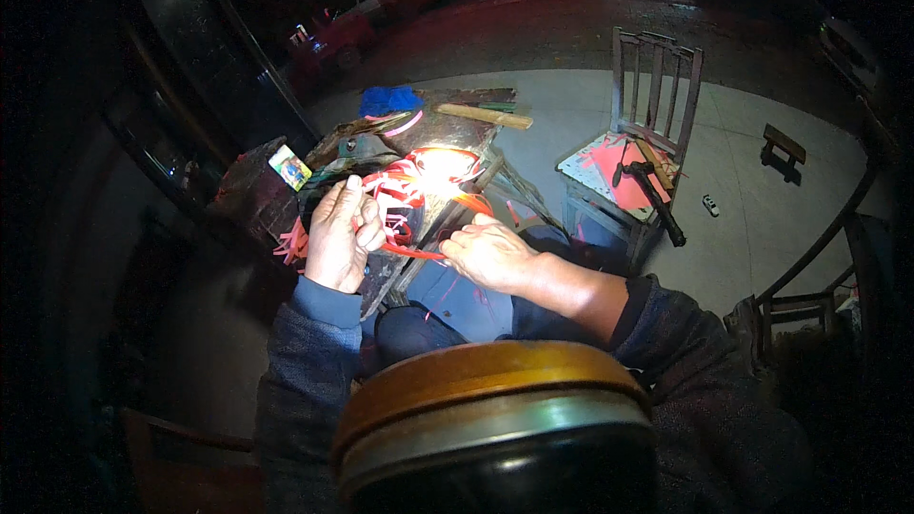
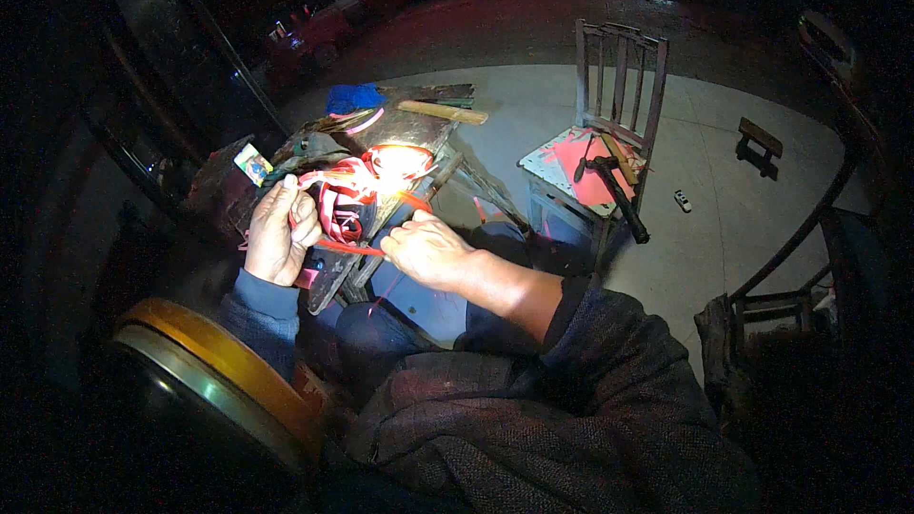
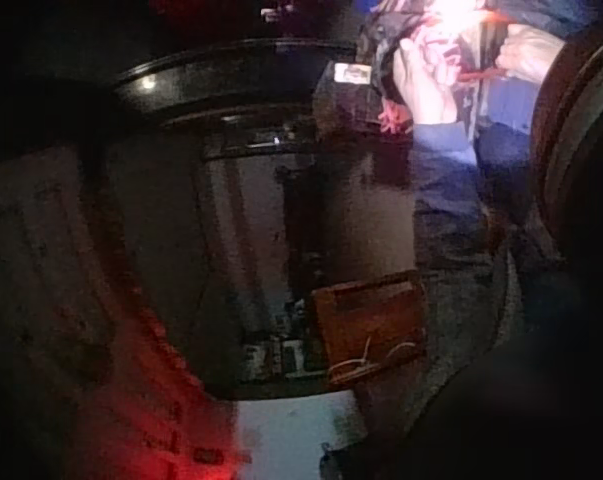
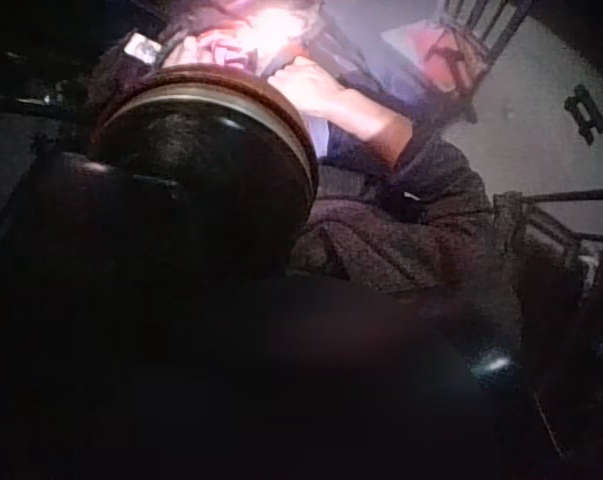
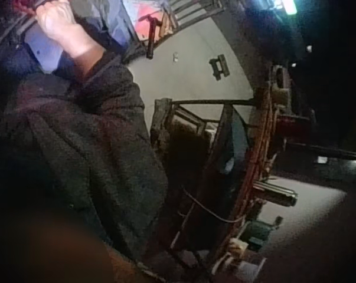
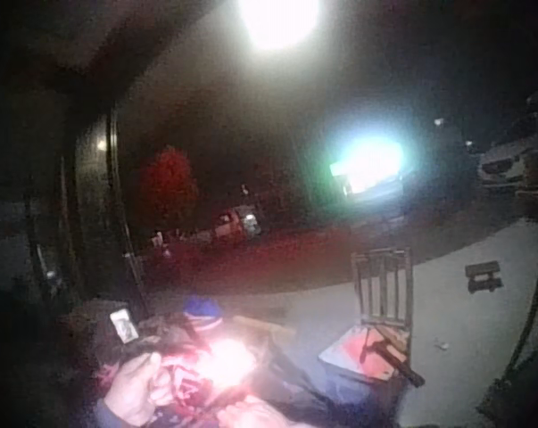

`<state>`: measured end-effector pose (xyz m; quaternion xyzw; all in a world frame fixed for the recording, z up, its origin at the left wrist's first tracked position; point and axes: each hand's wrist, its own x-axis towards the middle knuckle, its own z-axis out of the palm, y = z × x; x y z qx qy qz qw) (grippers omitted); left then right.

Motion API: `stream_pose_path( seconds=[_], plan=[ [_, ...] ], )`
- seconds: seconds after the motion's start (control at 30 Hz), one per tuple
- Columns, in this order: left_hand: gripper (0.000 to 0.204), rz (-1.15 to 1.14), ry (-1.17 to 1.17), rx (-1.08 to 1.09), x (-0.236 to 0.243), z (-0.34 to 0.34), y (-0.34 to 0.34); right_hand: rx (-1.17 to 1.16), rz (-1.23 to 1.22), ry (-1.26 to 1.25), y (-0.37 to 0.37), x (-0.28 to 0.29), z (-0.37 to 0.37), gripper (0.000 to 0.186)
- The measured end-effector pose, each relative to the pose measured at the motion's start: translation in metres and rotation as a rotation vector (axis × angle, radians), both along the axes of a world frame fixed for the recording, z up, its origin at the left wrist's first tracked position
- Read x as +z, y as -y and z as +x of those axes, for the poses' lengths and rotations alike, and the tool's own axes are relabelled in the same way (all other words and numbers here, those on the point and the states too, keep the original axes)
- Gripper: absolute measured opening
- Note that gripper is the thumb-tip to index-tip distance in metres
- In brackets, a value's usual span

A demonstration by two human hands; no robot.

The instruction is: The person winds red insulated copper wire into the slots of a green cylindrical motor stator. They use a screwdriver to push the wire into place, a hammer to tap the windings, and a wooden stick to press the wire down. The person also uses scissors to trim excess wire and continues winding additional turns into the stator.

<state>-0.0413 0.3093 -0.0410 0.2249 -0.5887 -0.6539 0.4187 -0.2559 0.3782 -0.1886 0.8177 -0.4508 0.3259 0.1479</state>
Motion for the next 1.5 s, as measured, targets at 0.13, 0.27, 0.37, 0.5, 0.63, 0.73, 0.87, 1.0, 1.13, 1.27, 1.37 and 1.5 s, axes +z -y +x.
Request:
stream_pose_path(
  seconds=[0.13, 0.27, 0.37, 0.5, 0.63, 0.73, 0.87, 1.0, 1.13, 1.27, 1.37, 1.5],
  plan=[
    [0.022, -0.031, 0.006, 0.084, -0.001, 0.002, 0.008, -0.04, 0.054, -0.037, -0.004, 0.014, -0.004, 0.02],
    [0.014, -0.019, -0.048, 0.167, -0.005, 0.007, 0.019, 0.128, -0.075, 0.102, -0.025, 0.027, 0.013, 0.05],
    [0.014, -0.026, -0.063, 0.153, -0.01, 0.009, 0.024, 0.206, -0.287, 0.076, -0.039, 0.031, 0.032, 0.06],
    [0.013, -0.04, -0.1, 0.124, -0.01, 0.012, 0.026, 0.25, -0.312, -0.105, -0.045, 0.029, 0.051, 0.045],
    [0.013, -0.044, -0.117, 0.092, -0.008, 0.013, 0.024, 0.192, -0.289, -0.128, -0.042, 0.021, 0.055, 0.045],
    [0.014, -0.041, -0.119, 0.101, -0.009, 0.015, 0.023, 0.087, -0.018, -0.342, -0.044, 0.013, 0.049, 0.04],
    [0.018, -0.066, -0.103, 0.152, -0.009, 0.023, 0.027, 0.313, -0.104, -0.374, -0.057, -0.005, 0.023, 0.013],
    [0.019, -0.094, -0.05, 0.149, -0.006, 0.037, 0.03, 0.158, 0.064, -0.624, -0.062, -0.02, -0.038, 0.015],
    [0.018, -0.092, -0.027, 0.144, -0.006, 0.041, 0.031, 0.108, 0.202, -0.34, -0.055, -0.017, -0.105, 0.038],
    [0.02, -0.108, -0.04, 0.143, -0.006, 0.041, 0.029, -0.188, 0.563, -0.015, -0.05, 0.008, -0.114, 0.04],
    [0.02, -0.075, -0.015, 0.124, -0.006, 0.036, 0.027, -0.059, 0.436, 0.257, -0.047, 0.041, -0.094, 0.028],
    [0.03, -0.09, 0.014, 0.036, -0.007, 0.024, 0.022, -0.112, -0.059, 0.368, -0.046, 0.071, -0.041, 0.029]
  ],
)
